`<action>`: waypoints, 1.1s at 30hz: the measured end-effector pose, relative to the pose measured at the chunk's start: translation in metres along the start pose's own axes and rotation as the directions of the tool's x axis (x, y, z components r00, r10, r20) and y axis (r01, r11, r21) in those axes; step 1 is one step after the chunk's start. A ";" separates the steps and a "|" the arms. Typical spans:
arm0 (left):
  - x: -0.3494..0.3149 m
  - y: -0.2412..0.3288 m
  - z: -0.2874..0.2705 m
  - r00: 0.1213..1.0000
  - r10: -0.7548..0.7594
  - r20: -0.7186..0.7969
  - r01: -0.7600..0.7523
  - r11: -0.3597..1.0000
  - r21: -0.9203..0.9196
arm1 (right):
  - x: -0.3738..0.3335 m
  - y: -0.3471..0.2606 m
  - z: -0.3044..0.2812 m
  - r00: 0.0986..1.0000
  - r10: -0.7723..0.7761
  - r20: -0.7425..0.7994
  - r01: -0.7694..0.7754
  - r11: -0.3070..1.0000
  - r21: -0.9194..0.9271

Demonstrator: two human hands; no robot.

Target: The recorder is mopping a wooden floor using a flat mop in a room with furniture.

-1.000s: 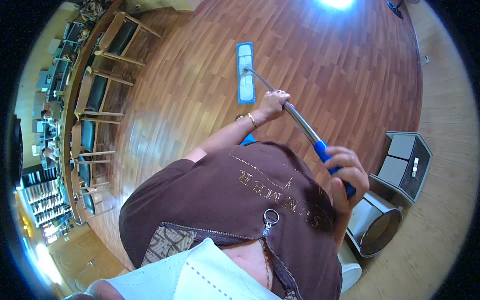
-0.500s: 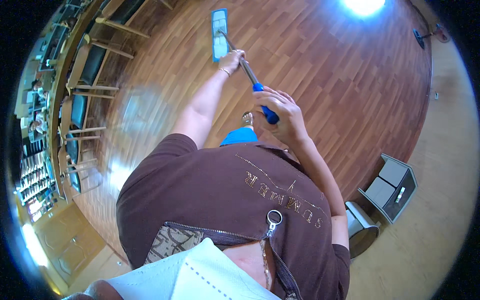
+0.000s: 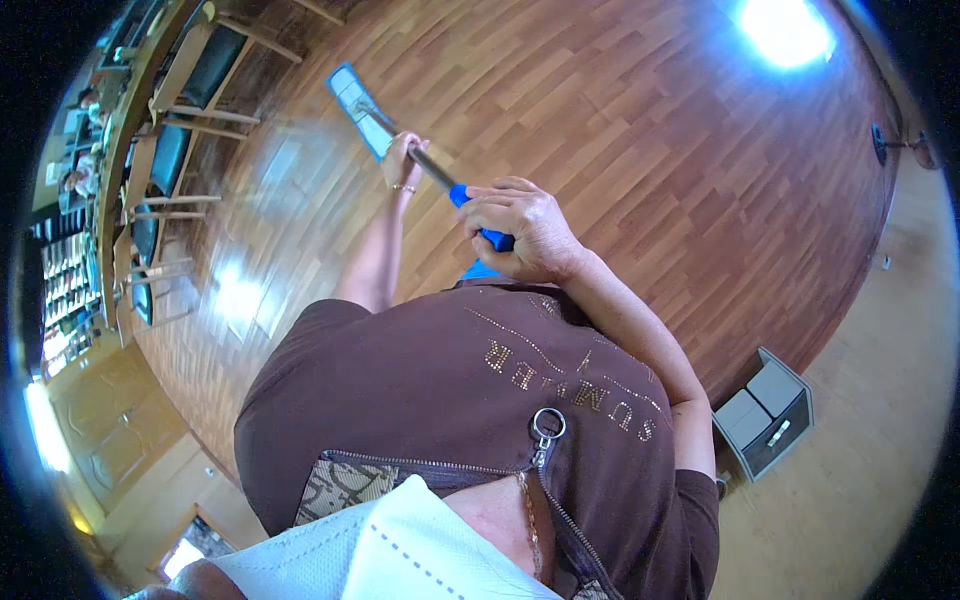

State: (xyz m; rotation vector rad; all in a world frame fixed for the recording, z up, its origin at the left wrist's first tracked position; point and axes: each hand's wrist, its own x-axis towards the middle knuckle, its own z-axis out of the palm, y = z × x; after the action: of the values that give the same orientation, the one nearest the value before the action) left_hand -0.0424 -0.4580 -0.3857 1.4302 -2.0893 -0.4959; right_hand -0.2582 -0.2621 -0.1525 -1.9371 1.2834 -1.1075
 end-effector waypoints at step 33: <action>-0.115 0.219 -0.019 0.914 0.266 0.305 -0.246 0.964 -0.103 | -0.054 -0.073 -0.252 0.954 -0.174 0.245 0.130 0.974 0.186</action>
State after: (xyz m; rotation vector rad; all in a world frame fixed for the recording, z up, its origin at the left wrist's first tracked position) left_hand -0.1577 -0.2708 -0.2703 1.0723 -2.4468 -0.7150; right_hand -0.4538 -0.1865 0.0143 -2.0008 0.8850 -0.9610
